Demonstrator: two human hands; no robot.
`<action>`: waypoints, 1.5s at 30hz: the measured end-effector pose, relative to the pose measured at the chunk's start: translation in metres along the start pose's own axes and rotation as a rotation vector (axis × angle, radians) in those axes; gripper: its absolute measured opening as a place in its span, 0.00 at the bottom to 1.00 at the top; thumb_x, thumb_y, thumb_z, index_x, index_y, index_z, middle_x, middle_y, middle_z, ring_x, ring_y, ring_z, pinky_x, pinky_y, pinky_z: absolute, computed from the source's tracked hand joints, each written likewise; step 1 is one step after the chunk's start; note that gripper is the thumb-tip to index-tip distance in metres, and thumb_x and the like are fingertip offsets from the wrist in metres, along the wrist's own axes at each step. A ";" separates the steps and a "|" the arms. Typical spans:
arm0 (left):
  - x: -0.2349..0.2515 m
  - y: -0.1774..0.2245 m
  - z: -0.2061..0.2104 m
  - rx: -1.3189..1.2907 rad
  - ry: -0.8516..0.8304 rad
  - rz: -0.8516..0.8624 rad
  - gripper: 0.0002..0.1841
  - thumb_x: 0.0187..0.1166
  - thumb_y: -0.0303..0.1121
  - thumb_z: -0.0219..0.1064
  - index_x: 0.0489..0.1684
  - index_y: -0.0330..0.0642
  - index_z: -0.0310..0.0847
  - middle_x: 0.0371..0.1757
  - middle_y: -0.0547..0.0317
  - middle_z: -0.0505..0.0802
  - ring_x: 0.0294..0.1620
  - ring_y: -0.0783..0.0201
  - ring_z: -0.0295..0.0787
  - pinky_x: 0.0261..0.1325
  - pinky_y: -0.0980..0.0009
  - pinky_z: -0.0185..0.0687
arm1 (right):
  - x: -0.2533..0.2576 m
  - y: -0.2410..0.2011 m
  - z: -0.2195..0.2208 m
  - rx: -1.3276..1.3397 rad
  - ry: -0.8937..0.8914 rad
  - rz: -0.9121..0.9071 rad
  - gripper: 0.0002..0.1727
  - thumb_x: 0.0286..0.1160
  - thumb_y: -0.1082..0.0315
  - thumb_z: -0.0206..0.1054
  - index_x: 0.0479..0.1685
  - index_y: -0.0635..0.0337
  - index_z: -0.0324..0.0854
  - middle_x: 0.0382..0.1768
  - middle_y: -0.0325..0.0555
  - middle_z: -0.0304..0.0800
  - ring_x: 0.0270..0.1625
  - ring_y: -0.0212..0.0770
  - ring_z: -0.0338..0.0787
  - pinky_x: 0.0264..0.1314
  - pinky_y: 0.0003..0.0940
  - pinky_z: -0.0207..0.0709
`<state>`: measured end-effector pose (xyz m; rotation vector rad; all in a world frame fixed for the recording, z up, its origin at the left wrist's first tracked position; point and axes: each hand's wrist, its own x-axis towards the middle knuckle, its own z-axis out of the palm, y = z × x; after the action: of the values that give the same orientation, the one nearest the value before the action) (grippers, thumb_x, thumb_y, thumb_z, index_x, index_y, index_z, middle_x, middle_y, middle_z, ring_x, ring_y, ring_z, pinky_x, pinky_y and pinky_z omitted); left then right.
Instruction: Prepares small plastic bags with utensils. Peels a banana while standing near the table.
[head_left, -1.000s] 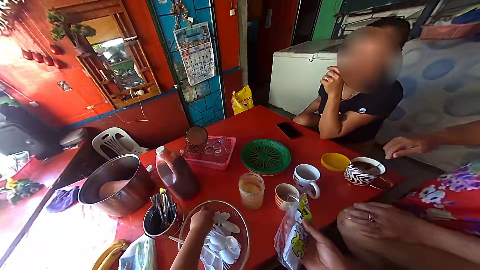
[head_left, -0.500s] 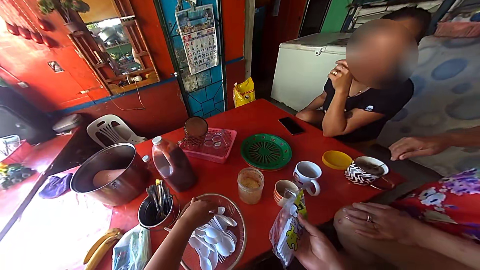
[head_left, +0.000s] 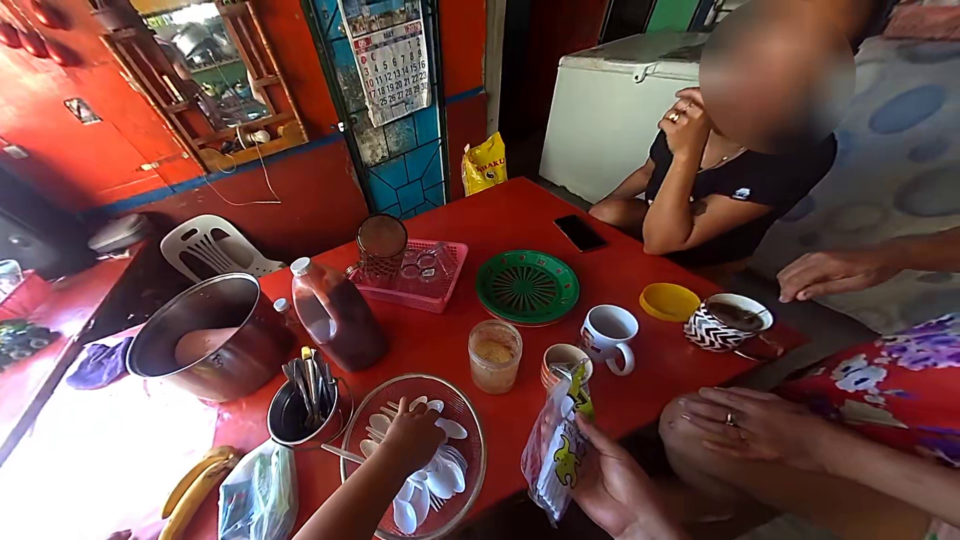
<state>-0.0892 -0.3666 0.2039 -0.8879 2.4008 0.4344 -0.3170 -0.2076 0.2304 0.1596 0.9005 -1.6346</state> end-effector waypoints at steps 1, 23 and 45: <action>0.001 0.001 -0.001 0.011 -0.003 -0.005 0.16 0.83 0.23 0.57 0.60 0.44 0.88 0.85 0.50 0.76 0.87 0.38 0.64 0.84 0.24 0.44 | 0.001 -0.001 0.000 0.002 0.003 0.000 0.18 0.94 0.57 0.47 0.60 0.61 0.75 0.46 0.54 0.91 0.46 0.46 0.95 0.49 0.45 0.92; -0.034 -0.040 0.007 -1.020 0.481 -0.101 0.14 0.87 0.37 0.62 0.56 0.34 0.82 0.43 0.53 0.93 0.39 0.64 0.93 0.47 0.64 0.91 | 0.007 -0.010 0.005 -0.009 -0.029 -0.022 0.19 0.93 0.56 0.46 0.58 0.60 0.76 0.44 0.52 0.91 0.44 0.44 0.95 0.47 0.43 0.92; 0.012 -0.022 0.034 -1.000 0.639 -0.370 0.20 0.88 0.45 0.62 0.54 0.34 0.88 0.44 0.43 0.93 0.49 0.49 0.90 0.60 0.44 0.82 | 0.004 -0.017 -0.002 0.062 -0.016 -0.032 0.18 0.93 0.57 0.48 0.61 0.61 0.74 0.43 0.54 0.91 0.44 0.47 0.94 0.48 0.47 0.90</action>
<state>-0.0697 -0.3726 0.1667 -2.1142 2.3833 1.4283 -0.3338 -0.2091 0.2342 0.1755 0.8441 -1.6923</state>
